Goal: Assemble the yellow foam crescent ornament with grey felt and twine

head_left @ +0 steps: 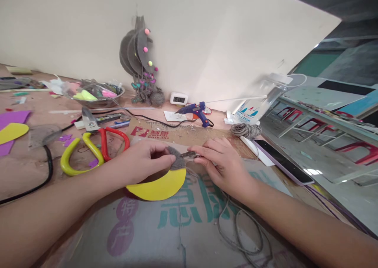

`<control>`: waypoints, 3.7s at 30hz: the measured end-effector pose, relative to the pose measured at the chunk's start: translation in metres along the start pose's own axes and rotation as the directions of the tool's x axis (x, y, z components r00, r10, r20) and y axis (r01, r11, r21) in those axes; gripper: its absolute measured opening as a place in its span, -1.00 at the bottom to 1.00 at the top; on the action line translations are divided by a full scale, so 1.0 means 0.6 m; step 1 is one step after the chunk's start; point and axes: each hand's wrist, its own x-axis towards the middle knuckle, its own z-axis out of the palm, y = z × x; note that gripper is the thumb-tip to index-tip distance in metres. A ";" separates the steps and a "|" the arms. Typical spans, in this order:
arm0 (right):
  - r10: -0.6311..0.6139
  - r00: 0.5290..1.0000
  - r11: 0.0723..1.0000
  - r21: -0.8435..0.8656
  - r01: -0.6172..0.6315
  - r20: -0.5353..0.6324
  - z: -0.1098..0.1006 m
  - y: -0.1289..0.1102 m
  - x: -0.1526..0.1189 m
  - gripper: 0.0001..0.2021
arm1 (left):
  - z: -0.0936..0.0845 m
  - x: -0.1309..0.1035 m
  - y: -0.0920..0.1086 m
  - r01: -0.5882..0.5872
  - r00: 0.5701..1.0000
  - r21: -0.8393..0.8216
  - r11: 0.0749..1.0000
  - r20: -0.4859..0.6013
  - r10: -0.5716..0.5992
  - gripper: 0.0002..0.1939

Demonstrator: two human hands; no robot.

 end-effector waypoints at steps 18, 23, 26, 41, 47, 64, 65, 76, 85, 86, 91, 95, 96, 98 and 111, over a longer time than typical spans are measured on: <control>-0.026 0.999 0.999 0.021 0.025 0.042 0.001 0.002 0.002 -0.77 | 0.001 -0.002 0.010 0.011 1.000 -0.016 1.000 0.000 -0.011 -0.71; -0.022 0.999 0.999 0.028 0.021 0.046 0.003 0.002 0.002 -0.77 | 0.001 -0.001 0.011 0.017 1.000 -0.011 1.000 -0.001 -0.017 -0.71; -0.023 0.999 0.999 0.036 0.022 0.035 0.004 0.003 0.000 -0.76 | 0.000 -0.002 0.012 0.029 1.000 -0.018 0.999 0.001 -0.029 -0.71; -0.038 0.999 0.998 0.048 0.038 0.002 0.004 0.003 0.000 -0.75 | 0.000 0.000 0.010 0.001 1.000 -0.018 1.000 0.006 -0.001 -0.73; -0.041 0.999 0.999 0.034 0.040 0.016 0.001 0.001 0.001 -0.75 | 0.000 -0.001 0.003 -0.038 0.999 -0.004 0.999 -0.004 0.038 -0.73; -0.044 0.998 0.997 0.063 0.042 0.035 0.000 0.001 0.004 -0.77 | -0.002 0.001 0.003 -0.036 0.999 0.011 0.999 0.002 0.036 -0.72; -0.043 0.998 0.997 0.063 0.041 0.038 0.000 0.001 0.004 -0.77 | -0.001 0.001 0.003 -0.032 0.999 0.006 0.999 0.004 0.032 -0.72; 0.347 0.931 0.824 0.438 -0.360 0.111 -0.002 -0.028 0.000 -0.71 | -0.001 -0.002 0.007 0.001 1.000 -0.121 0.993 0.008 0.000 -0.67; 0.353 0.835 0.529 0.646 -0.550 0.423 0.016 -0.032 0.009 -0.82 | -0.001 -0.002 0.007 -0.053 0.999 -0.093 0.994 0.002 0.053 -0.64; 0.356 0.822 0.506 0.648 -0.569 0.444 0.014 -0.033 0.010 -0.80 | -0.001 -0.003 0.008 -0.055 0.998 -0.104 0.993 0.007 0.056 -0.65; 0.344 0.818 0.520 0.631 -0.575 0.461 0.013 -0.038 0.010 -0.76 | 0.002 -0.004 0.011 -0.029 1.000 -0.185 0.982 -0.015 0.027 -0.61; 0.285 0.843 0.579 0.620 -0.530 0.456 0.018 -0.035 0.007 -0.82 | 0.005 -0.004 0.011 -0.044 0.997 -0.168 0.985 -0.077 0.031 -0.66; 0.279 0.845 0.586 0.616 -0.527 0.457 0.019 -0.034 0.007 -0.82 | 0.005 -0.005 0.011 -0.042 0.996 -0.152 0.988 -0.082 0.030 -0.67; 0.277 0.842 0.583 0.615 -0.531 0.463 0.020 -0.033 0.005 -0.83 | 0.005 -0.006 0.012 -0.034 0.997 -0.129 0.991 -0.078 0.024 -0.69; 0.306 0.831 0.533 0.640 -0.553 0.464 0.015 -0.033 0.008 -0.90 | 0.003 -0.006 0.014 -0.076 0.996 -0.077 0.994 -0.056 0.071 -0.66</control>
